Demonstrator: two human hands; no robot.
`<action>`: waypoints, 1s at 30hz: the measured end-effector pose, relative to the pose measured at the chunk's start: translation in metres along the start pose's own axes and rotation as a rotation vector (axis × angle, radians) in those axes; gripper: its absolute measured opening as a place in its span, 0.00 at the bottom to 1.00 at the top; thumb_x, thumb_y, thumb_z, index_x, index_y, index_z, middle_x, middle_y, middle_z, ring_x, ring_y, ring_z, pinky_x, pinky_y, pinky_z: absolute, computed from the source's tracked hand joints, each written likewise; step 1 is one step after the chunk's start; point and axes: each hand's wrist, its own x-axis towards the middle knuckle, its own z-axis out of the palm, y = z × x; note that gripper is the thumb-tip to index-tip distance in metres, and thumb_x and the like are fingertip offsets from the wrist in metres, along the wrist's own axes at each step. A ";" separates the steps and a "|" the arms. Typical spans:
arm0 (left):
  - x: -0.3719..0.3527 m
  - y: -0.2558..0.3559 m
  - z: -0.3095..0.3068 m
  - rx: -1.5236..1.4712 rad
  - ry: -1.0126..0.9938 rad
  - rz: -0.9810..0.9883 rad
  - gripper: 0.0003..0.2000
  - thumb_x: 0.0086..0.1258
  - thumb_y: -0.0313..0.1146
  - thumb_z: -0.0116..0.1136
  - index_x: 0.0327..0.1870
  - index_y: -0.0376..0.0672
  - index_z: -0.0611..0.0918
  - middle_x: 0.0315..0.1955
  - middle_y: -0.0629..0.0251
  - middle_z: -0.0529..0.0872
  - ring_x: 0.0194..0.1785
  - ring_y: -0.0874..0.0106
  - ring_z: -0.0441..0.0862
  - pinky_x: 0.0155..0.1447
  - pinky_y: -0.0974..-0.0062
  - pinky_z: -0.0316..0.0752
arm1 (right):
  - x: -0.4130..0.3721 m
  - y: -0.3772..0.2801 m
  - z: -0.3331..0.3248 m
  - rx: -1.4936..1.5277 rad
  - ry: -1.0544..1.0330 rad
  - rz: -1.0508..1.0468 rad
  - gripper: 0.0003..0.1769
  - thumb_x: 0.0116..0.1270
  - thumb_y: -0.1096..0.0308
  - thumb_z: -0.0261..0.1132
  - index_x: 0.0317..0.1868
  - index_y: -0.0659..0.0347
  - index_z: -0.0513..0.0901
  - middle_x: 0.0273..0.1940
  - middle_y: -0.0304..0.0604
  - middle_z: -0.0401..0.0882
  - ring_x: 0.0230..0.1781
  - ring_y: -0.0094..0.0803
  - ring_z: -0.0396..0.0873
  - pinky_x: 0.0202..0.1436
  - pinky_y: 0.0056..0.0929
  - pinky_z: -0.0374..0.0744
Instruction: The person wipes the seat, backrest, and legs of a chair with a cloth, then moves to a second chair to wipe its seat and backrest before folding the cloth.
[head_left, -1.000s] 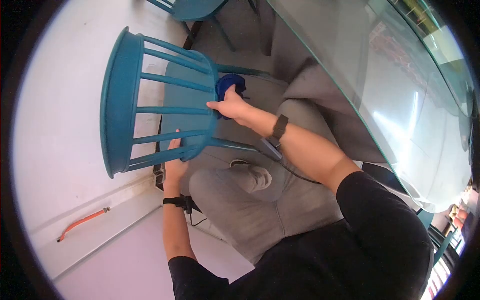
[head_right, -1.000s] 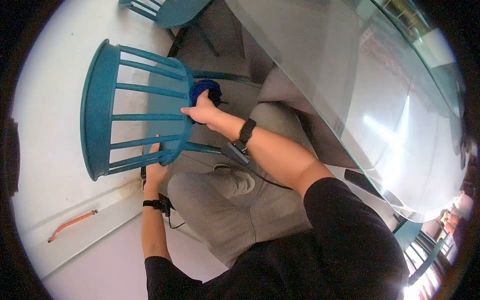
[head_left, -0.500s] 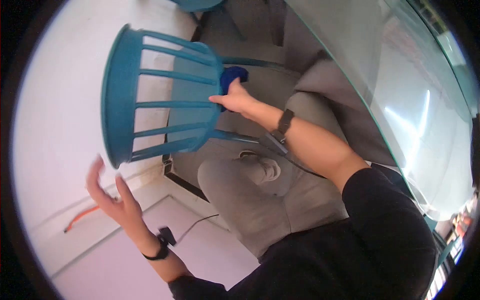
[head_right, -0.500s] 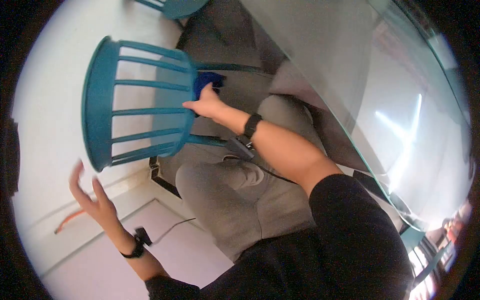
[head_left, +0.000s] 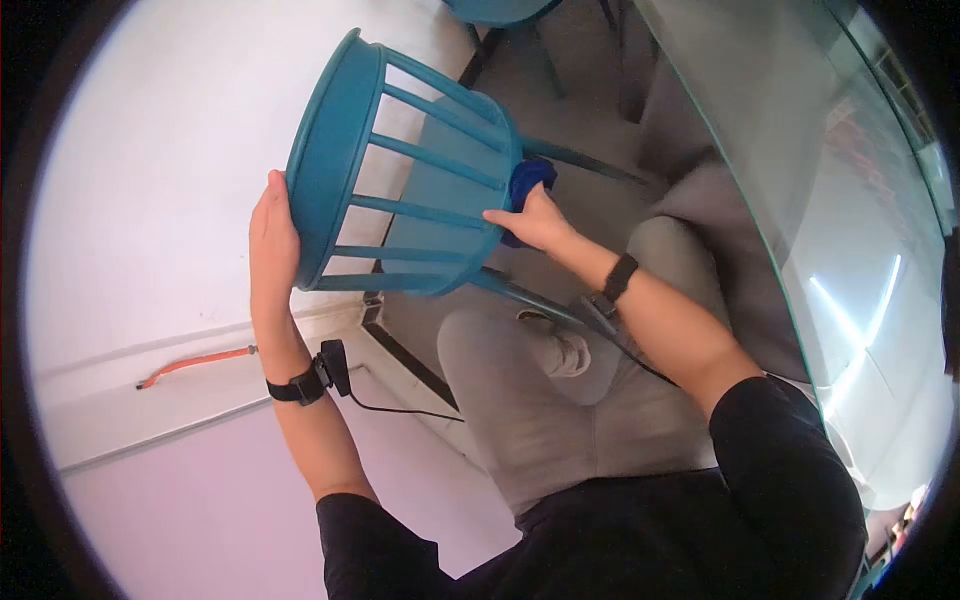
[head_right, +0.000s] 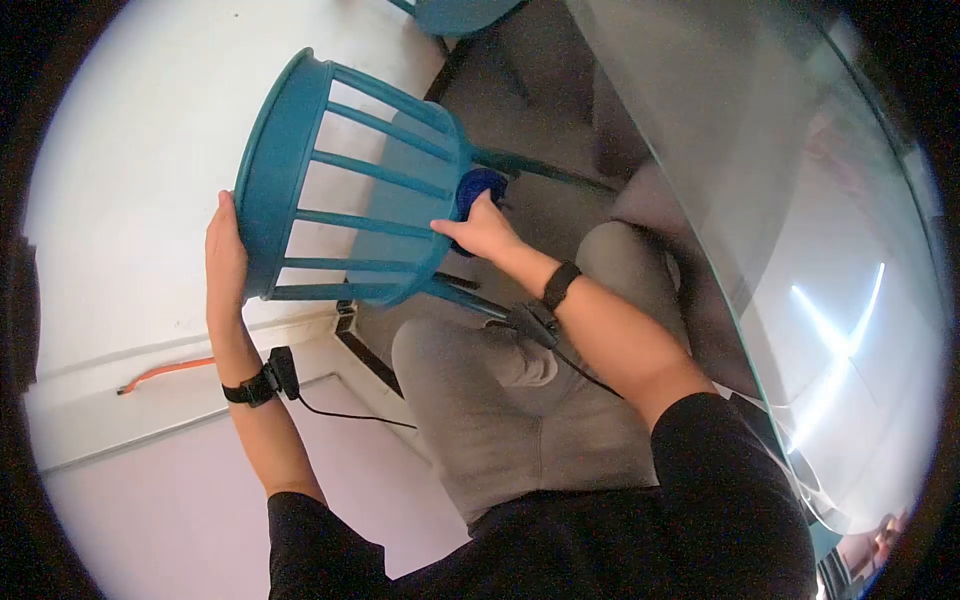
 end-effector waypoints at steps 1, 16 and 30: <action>0.002 -0.001 -0.001 -0.037 -0.045 -0.021 0.34 0.87 0.59 0.39 0.56 0.29 0.82 0.43 0.57 0.84 0.48 0.70 0.77 0.60 0.71 0.72 | 0.001 0.003 0.003 -0.049 0.018 0.015 0.66 0.62 0.44 0.78 0.78 0.84 0.47 0.76 0.75 0.62 0.80 0.59 0.64 0.82 0.43 0.65; 0.002 -0.015 -0.021 -0.283 -0.372 -0.015 0.53 0.78 0.76 0.18 0.81 0.31 0.63 0.77 0.50 0.69 0.79 0.60 0.65 0.83 0.67 0.51 | 0.011 -0.198 0.038 0.014 0.339 -0.721 0.24 0.81 0.53 0.59 0.38 0.70 0.78 0.40 0.64 0.78 0.46 0.61 0.76 0.54 0.52 0.72; 0.006 -0.021 -0.020 -0.518 -0.544 -0.067 0.57 0.77 0.78 0.17 0.81 0.23 0.56 0.82 0.45 0.58 0.86 0.61 0.50 0.86 0.69 0.39 | -0.089 -0.146 0.164 -0.443 -0.378 -0.609 0.16 0.73 0.57 0.63 0.50 0.60 0.86 0.45 0.49 0.88 0.55 0.48 0.83 0.63 0.48 0.78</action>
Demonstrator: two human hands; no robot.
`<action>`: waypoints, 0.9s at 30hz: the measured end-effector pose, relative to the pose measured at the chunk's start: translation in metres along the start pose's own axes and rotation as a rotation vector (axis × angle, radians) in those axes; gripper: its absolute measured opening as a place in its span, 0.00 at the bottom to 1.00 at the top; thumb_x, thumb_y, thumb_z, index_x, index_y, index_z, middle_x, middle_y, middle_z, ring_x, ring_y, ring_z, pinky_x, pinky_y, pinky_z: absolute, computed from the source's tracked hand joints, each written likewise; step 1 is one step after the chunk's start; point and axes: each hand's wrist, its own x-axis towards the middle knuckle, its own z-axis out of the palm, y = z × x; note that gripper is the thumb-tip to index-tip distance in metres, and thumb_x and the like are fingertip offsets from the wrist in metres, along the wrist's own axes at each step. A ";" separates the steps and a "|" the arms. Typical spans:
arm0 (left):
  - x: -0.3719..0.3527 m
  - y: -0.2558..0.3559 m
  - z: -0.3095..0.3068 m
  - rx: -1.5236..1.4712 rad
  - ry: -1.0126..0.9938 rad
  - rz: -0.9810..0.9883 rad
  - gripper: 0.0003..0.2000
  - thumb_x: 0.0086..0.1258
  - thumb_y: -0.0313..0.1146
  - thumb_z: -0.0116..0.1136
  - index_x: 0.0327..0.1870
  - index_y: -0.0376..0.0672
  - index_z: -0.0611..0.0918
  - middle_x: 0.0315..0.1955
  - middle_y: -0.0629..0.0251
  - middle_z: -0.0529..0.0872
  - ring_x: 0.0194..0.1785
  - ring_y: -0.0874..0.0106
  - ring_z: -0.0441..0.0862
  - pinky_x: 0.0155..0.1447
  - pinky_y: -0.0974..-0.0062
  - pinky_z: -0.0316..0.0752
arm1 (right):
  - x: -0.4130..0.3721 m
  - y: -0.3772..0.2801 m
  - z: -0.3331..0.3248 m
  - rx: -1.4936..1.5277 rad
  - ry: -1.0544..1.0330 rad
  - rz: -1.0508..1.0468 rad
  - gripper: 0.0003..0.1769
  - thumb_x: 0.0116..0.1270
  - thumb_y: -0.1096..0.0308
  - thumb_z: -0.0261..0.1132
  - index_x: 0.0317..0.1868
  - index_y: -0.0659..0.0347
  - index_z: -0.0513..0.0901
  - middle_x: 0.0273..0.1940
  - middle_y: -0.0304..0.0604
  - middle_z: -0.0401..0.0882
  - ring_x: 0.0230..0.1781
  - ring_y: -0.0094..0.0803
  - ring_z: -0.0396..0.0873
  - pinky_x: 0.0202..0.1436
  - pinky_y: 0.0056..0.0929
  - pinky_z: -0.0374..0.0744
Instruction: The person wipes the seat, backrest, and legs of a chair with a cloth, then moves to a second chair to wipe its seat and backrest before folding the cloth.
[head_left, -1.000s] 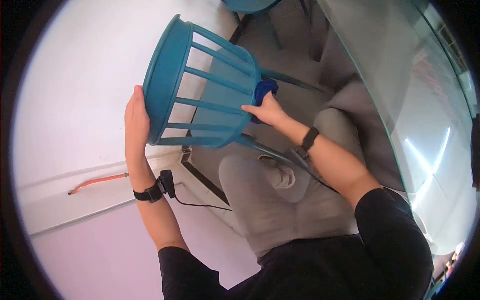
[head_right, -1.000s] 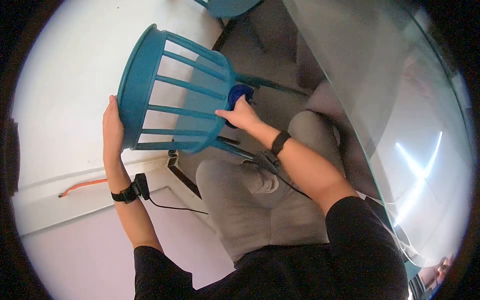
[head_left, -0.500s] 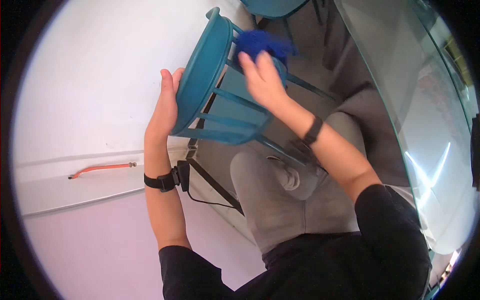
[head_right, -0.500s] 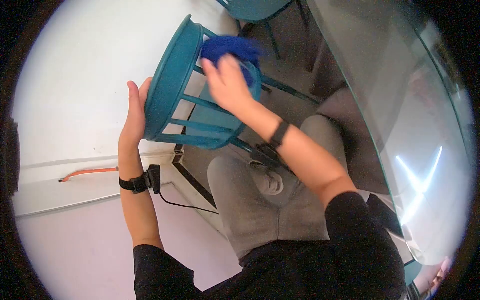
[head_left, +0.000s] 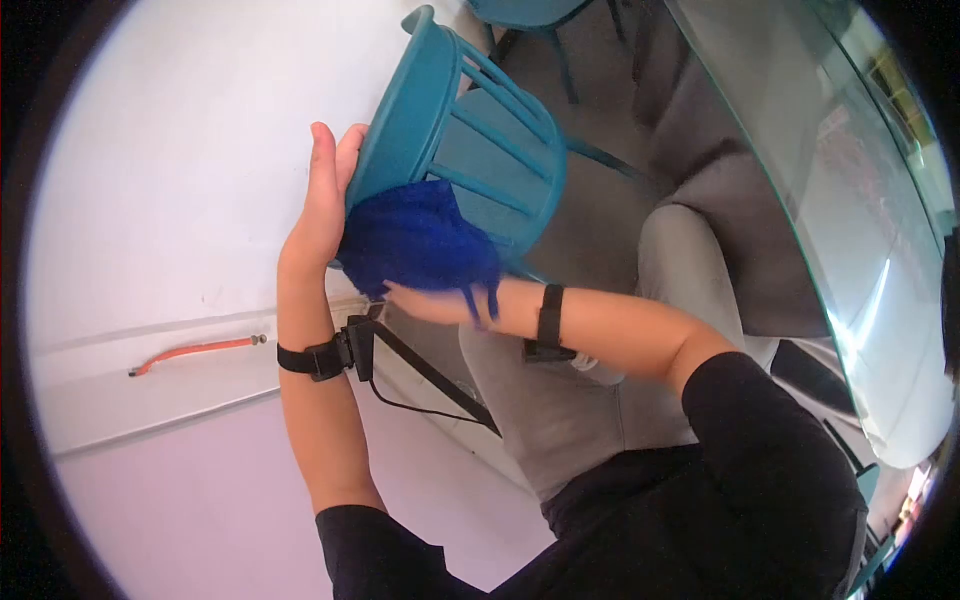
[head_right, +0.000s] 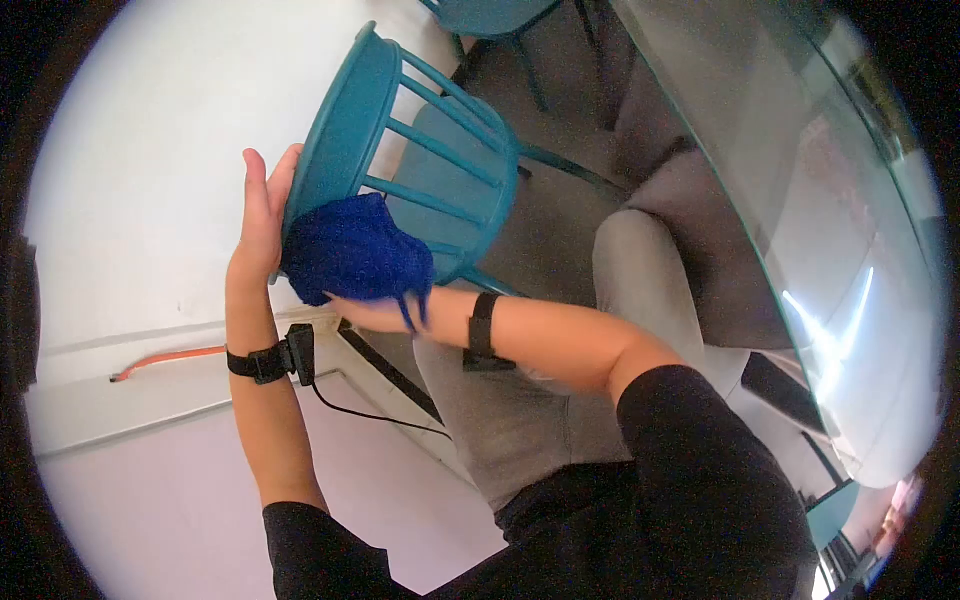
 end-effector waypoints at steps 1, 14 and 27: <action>0.001 0.000 0.001 0.031 -0.017 0.023 0.55 0.78 0.77 0.19 0.81 0.24 0.56 0.82 0.46 0.58 0.86 0.61 0.50 0.86 0.70 0.39 | 0.000 0.012 -0.004 -0.087 0.114 -0.106 0.17 0.73 0.57 0.63 0.52 0.60 0.85 0.46 0.49 0.87 0.55 0.49 0.84 0.63 0.48 0.79; 0.002 0.002 0.006 0.119 -0.006 0.134 0.38 0.87 0.61 0.32 0.76 0.32 0.70 0.69 0.56 0.76 0.72 0.68 0.71 0.80 0.70 0.58 | 0.010 0.038 -0.138 -0.011 0.285 -0.018 0.27 0.80 0.49 0.58 0.42 0.70 0.84 0.41 0.66 0.84 0.44 0.60 0.84 0.52 0.50 0.80; 0.005 -0.030 0.004 0.099 0.169 0.282 0.52 0.80 0.73 0.15 0.68 0.27 0.77 0.61 0.52 0.85 0.65 0.63 0.79 0.76 0.68 0.65 | 0.047 0.009 -0.149 -0.256 0.757 -0.446 0.24 0.75 0.55 0.62 0.51 0.73 0.83 0.55 0.67 0.80 0.62 0.65 0.73 0.73 0.60 0.68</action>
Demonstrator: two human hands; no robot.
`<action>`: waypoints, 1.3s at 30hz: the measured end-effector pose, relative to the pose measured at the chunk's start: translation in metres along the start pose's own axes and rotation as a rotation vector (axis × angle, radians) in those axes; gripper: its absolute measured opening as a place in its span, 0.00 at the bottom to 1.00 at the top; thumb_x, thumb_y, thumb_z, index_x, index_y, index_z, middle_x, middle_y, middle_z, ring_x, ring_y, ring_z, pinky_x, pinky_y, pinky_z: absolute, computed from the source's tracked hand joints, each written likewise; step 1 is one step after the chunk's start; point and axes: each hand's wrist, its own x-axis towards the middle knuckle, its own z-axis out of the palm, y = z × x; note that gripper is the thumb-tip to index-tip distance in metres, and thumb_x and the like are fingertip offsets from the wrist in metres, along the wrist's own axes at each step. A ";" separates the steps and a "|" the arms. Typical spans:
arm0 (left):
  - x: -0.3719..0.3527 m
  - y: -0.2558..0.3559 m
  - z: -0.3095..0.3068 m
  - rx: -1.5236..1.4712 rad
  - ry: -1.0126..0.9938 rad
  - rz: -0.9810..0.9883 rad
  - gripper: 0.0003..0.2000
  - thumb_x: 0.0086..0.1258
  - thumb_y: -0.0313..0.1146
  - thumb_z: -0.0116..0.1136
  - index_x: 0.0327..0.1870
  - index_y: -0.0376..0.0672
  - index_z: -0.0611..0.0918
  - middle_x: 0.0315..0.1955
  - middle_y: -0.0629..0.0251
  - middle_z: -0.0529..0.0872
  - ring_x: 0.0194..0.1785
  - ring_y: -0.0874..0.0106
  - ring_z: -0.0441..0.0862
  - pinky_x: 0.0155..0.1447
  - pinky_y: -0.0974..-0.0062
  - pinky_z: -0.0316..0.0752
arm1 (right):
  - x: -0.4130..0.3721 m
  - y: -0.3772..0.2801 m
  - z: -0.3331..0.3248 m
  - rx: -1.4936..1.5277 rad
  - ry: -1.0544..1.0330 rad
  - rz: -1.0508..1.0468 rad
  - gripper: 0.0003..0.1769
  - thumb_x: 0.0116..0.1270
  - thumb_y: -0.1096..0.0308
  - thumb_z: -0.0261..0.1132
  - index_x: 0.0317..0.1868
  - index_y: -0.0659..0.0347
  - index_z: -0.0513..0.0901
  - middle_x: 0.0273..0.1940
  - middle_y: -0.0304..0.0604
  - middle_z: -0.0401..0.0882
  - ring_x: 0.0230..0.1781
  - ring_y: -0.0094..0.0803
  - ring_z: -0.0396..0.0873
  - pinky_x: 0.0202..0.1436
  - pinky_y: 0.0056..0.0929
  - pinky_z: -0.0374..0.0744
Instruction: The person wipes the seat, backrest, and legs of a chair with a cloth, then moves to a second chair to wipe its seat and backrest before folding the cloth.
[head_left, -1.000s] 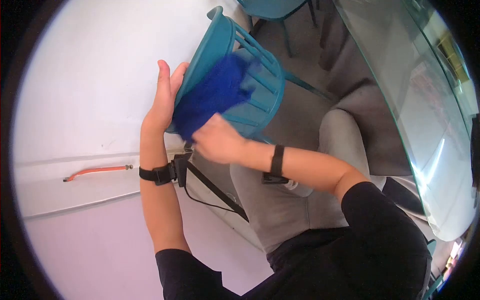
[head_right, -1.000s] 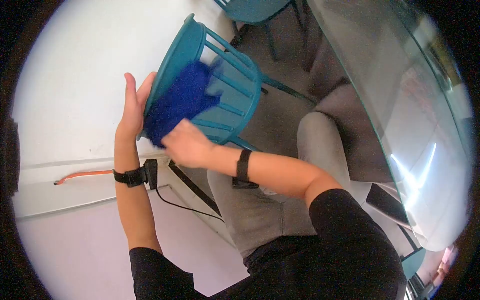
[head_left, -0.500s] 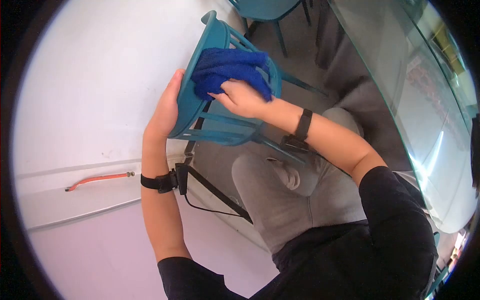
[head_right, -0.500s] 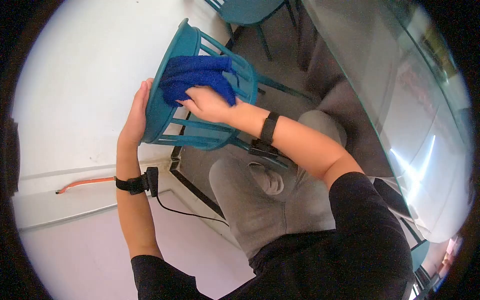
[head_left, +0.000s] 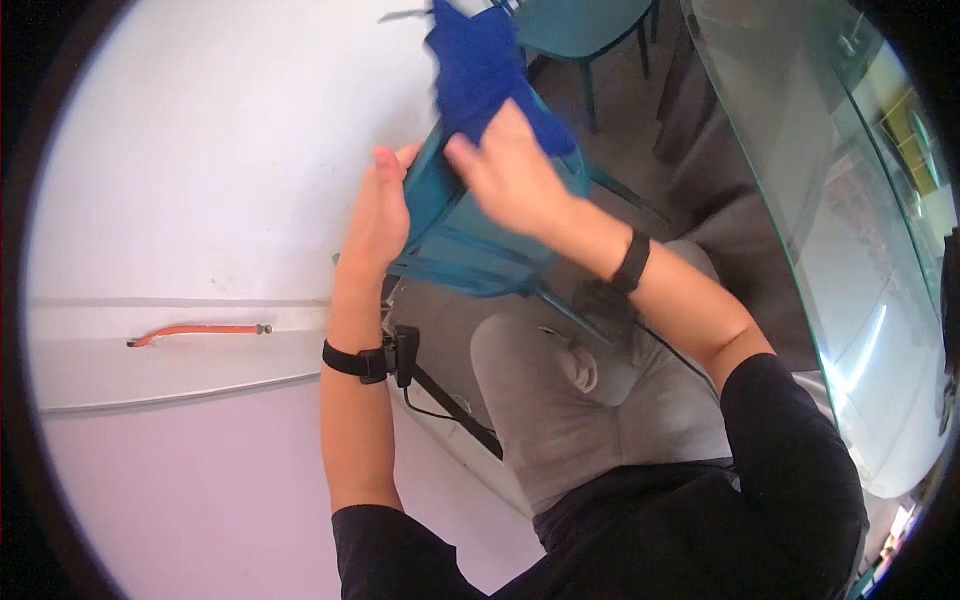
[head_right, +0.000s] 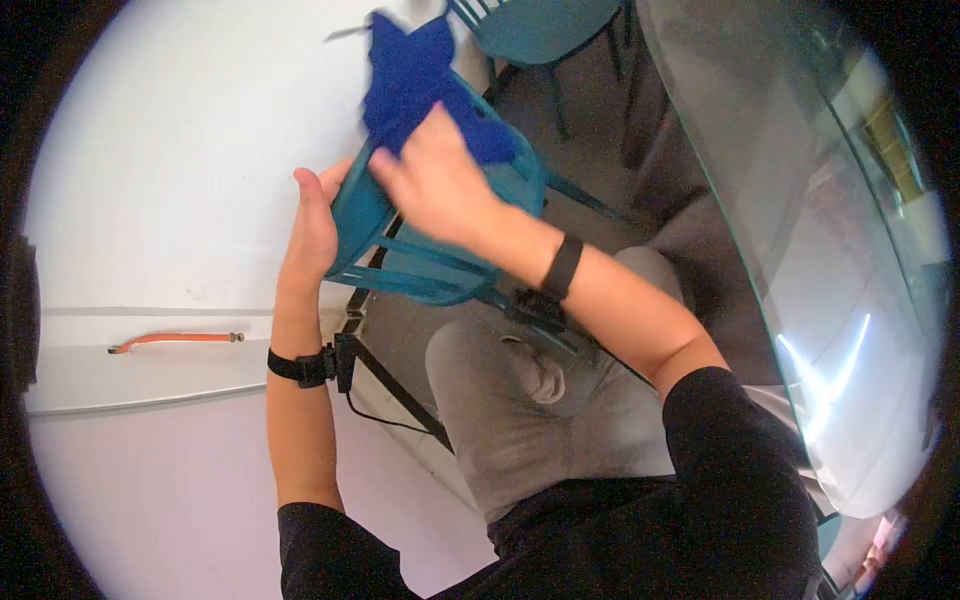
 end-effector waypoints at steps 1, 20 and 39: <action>0.003 -0.008 -0.001 0.032 0.058 0.042 0.54 0.77 0.77 0.13 0.69 0.30 0.77 0.60 0.59 0.86 0.63 0.67 0.79 0.74 0.69 0.67 | -0.005 -0.020 -0.002 -0.005 -0.080 -0.070 0.24 0.74 0.56 0.63 0.52 0.73 0.83 0.56 0.65 0.80 0.64 0.64 0.73 0.76 0.61 0.65; -0.007 0.006 -0.003 0.235 0.048 0.256 0.42 0.85 0.64 0.27 0.62 0.28 0.81 0.49 0.43 0.90 0.55 0.56 0.88 0.61 0.63 0.76 | -0.021 0.038 0.018 -0.023 -0.076 -0.068 0.33 0.59 0.74 0.64 0.68 0.69 0.75 0.69 0.64 0.72 0.76 0.62 0.64 0.84 0.56 0.60; -0.008 0.030 -0.002 0.540 0.210 0.231 0.22 0.70 0.43 0.71 0.54 0.31 0.85 0.34 0.53 0.92 0.36 0.67 0.89 0.44 0.71 0.80 | -0.163 0.190 -0.099 1.188 0.498 1.030 0.19 0.83 0.48 0.52 0.50 0.52 0.83 0.46 0.36 0.84 0.45 0.31 0.81 0.53 0.32 0.79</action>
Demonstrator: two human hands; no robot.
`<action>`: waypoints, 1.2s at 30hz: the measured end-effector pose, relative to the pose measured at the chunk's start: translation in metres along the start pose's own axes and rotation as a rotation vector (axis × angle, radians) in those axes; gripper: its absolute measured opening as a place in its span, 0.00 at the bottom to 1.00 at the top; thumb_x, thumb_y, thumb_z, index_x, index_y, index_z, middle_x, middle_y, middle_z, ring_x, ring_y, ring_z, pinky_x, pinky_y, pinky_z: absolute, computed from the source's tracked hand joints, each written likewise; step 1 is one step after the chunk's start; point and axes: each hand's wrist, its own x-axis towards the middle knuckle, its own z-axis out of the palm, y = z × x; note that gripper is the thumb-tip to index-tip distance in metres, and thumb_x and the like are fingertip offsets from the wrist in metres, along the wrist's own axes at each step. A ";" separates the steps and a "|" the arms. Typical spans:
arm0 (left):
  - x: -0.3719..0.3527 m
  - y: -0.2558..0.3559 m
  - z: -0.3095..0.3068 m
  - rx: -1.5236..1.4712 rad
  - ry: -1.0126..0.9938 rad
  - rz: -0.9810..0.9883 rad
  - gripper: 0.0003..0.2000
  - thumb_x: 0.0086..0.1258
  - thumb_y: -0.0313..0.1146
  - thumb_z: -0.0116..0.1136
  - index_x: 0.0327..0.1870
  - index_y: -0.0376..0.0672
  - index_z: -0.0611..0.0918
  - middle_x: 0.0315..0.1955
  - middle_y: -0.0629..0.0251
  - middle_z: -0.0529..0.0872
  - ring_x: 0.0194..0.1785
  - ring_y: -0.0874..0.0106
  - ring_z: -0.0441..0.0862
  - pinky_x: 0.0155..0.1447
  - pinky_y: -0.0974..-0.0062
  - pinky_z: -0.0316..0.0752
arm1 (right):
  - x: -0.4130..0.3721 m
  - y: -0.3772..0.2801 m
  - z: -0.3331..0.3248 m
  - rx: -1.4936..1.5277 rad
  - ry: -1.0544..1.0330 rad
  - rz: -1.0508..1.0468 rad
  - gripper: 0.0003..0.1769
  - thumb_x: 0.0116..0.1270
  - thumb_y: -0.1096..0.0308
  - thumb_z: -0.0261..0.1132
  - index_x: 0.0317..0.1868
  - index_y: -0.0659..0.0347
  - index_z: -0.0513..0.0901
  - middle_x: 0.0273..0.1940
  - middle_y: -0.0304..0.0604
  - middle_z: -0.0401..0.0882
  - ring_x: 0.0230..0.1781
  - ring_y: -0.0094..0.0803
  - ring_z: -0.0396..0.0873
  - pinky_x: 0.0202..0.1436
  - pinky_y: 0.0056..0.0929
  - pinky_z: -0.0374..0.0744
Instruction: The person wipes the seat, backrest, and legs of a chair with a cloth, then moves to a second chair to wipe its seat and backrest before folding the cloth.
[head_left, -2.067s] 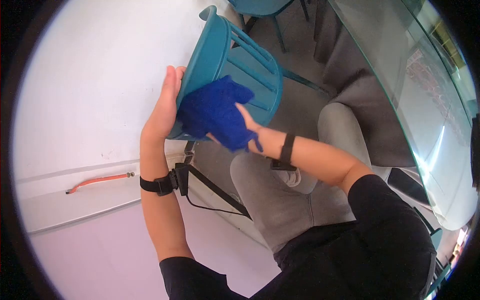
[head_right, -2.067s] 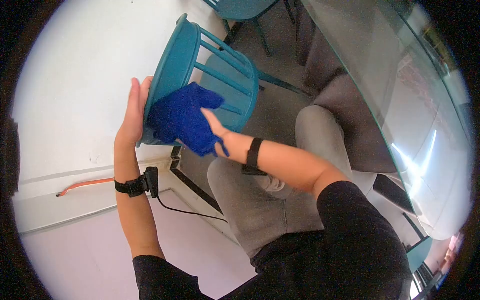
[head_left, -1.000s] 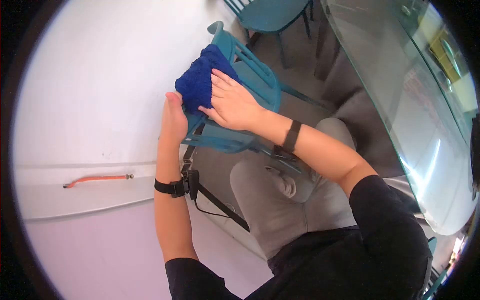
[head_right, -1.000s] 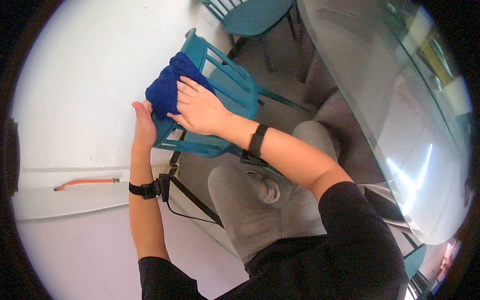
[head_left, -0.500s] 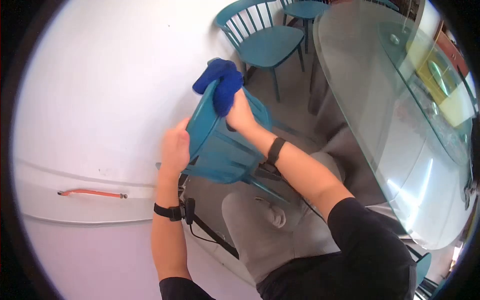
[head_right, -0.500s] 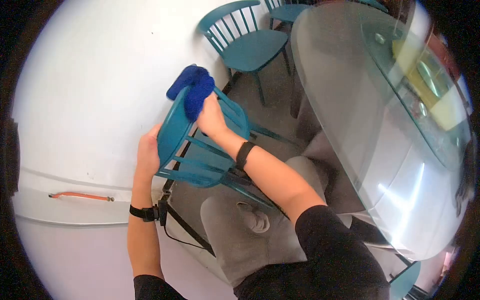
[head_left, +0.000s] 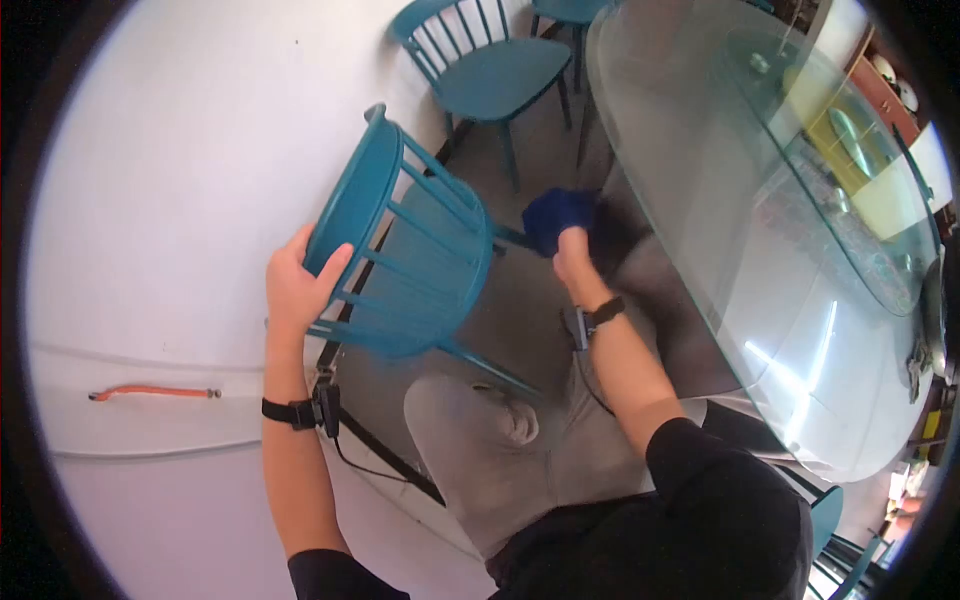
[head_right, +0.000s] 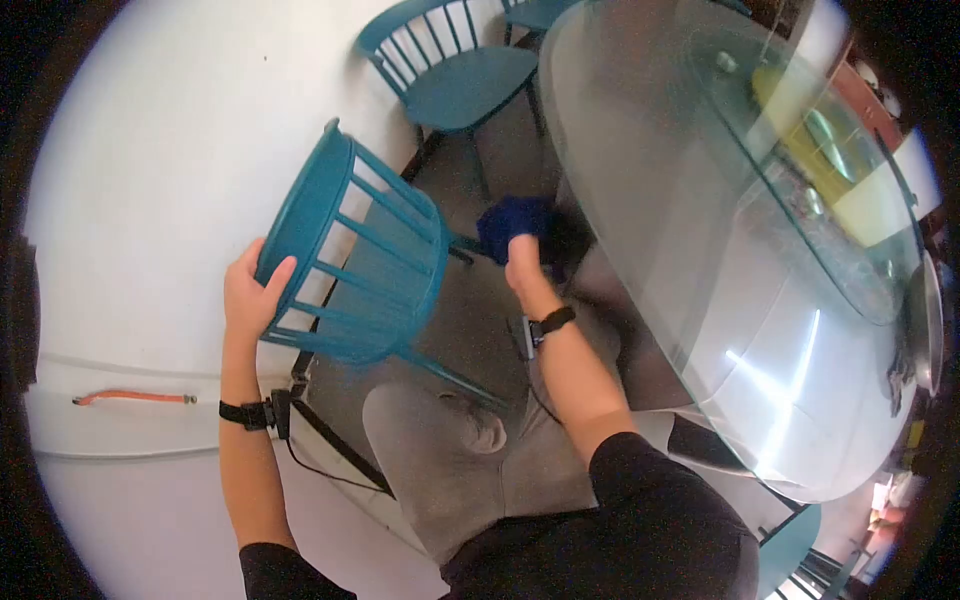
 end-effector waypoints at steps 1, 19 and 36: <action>0.002 0.003 0.000 0.008 -0.019 -0.018 0.22 0.70 0.43 0.71 0.54 0.31 0.85 0.34 0.53 0.92 0.36 0.67 0.89 0.44 0.71 0.80 | 0.009 0.003 -0.010 -0.225 0.090 0.009 0.17 0.82 0.52 0.55 0.51 0.54 0.83 0.46 0.37 0.84 0.45 0.31 0.82 0.53 0.30 0.80; -0.001 -0.008 -0.004 0.101 -0.002 -0.099 0.15 0.66 0.34 0.76 0.46 0.33 0.87 0.31 0.60 0.91 0.34 0.77 0.85 0.42 0.76 0.79 | -0.003 0.061 -0.026 -1.457 -0.385 -0.077 0.17 0.60 0.67 0.70 0.46 0.68 0.83 0.49 0.62 0.81 0.55 0.54 0.78 0.63 0.45 0.72; -0.015 -0.007 -0.004 0.144 0.048 -0.133 0.13 0.70 0.37 0.74 0.43 0.35 0.86 0.27 0.63 0.88 0.31 0.78 0.80 0.40 0.77 0.76 | -0.046 0.130 -0.076 -2.049 -0.081 -0.151 0.14 0.63 0.70 0.69 0.46 0.69 0.84 0.52 0.61 0.81 0.62 0.57 0.74 0.70 0.51 0.67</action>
